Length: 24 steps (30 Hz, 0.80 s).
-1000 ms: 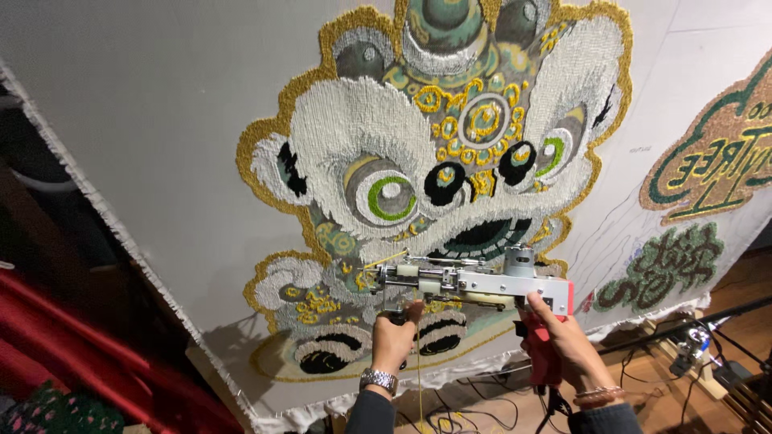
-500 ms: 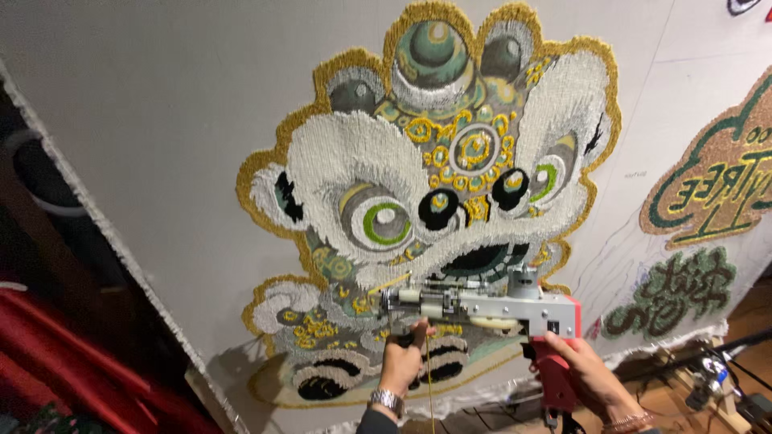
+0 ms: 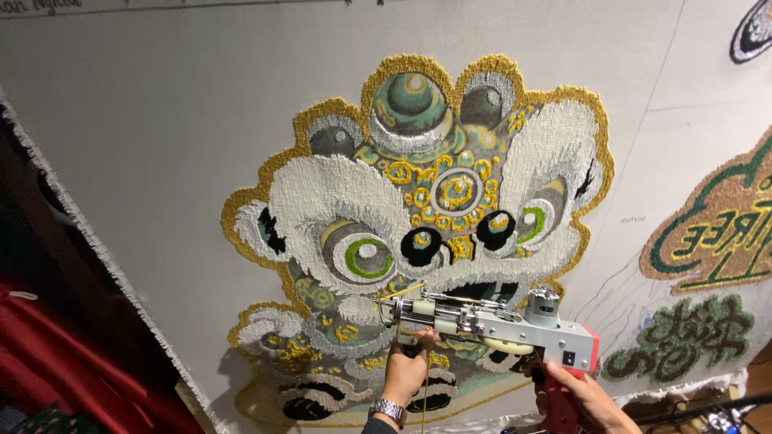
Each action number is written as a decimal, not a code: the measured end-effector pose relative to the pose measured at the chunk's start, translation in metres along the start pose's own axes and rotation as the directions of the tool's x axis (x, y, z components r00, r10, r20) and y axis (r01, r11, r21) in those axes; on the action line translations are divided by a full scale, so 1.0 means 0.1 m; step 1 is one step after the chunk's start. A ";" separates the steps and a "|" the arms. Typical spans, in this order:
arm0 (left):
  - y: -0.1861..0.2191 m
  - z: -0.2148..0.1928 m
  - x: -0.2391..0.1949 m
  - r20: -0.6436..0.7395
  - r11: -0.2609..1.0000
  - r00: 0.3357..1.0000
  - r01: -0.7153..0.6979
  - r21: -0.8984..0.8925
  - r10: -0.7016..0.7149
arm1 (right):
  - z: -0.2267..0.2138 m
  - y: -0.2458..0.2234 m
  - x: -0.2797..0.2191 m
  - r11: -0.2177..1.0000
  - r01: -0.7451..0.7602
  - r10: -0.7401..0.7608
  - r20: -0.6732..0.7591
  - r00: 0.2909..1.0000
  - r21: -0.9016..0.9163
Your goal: The person uses a handheld tufting gun to apply yellow yarn into a stretched canvas, following a pre-drawn design of a stylized face. The person guides the tool along the design lines, occasionally adjusting the yarn feed with the left hand.
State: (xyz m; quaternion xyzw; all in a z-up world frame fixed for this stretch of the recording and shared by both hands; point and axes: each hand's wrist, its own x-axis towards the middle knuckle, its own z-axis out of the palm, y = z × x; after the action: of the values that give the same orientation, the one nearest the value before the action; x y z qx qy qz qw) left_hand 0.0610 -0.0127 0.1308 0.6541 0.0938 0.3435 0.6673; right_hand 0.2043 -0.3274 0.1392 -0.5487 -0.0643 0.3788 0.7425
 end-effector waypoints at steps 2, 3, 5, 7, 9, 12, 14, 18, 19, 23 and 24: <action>0.11 0.13 -0.03 -0.012 0.999 0.999 0.032 -0.003 -0.032 | -0.16 -0.06 0.07 0.999 0.050 -0.050 -0.006 0.999 -0.001; 0.19 0.20 -0.02 -0.017 0.999 0.999 0.045 -0.006 -0.045 | -0.25 -0.09 0.10 0.997 0.078 -0.078 -0.008 0.997 -0.002; 0.32 0.32 -0.05 -0.024 0.993 0.995 0.101 0.067 -0.099 | -0.45 -0.13 0.14 0.999 0.041 -0.041 -0.012 0.999 0.032; 0.41 0.41 -0.03 -0.029 0.973 0.980 0.198 0.120 -0.196 | -0.64 -0.15 0.22 0.999 0.025 -0.026 0.012 1.000 0.046; 0.45 0.52 -0.04 -0.035 0.927 0.938 0.345 0.147 -0.344 | -0.84 -0.15 0.25 0.999 0.017 -0.019 0.057 0.998 0.036; 0.48 0.65 -0.03 0.048 0.988 0.999 -0.033 0.153 0.026 | -1.00 -0.09 0.27 0.992 0.113 -0.112 -0.017 0.994 0.056; 0.51 0.71 -0.05 0.043 0.969 0.979 0.193 0.158 -0.202 | -1.06 -0.10 0.24 0.992 0.084 -0.072 -0.131 0.989 0.090; 0.63 0.89 0.04 0.073 0.934 0.936 0.333 0.128 -0.344 | -1.15 -0.24 0.07 0.996 0.067 -0.074 0.116 0.991 0.060; 0.65 0.92 0.05 0.085 0.933 0.933 0.337 0.126 -0.349 | -1.15 -0.24 0.00 0.994 0.073 -0.076 0.036 0.996 0.084; 0.76 1.11 0.14 0.120 0.942 0.938 0.312 0.123 -0.326 | -1.14 -0.42 -0.12 0.990 0.100 -0.084 -0.148 0.985 0.101; 0.78 1.12 0.13 0.122 0.944 0.940 0.303 0.128 -0.318 | -1.11 -0.43 -0.15 0.991 0.095 -0.079 -0.160 0.984 0.093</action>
State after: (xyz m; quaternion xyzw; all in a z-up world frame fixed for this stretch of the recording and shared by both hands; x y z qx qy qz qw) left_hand 0.1092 -0.1025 0.2223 0.6885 0.1669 0.1812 0.6821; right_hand 0.2721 -0.4265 0.1380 -0.5354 -0.0110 0.3045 0.7877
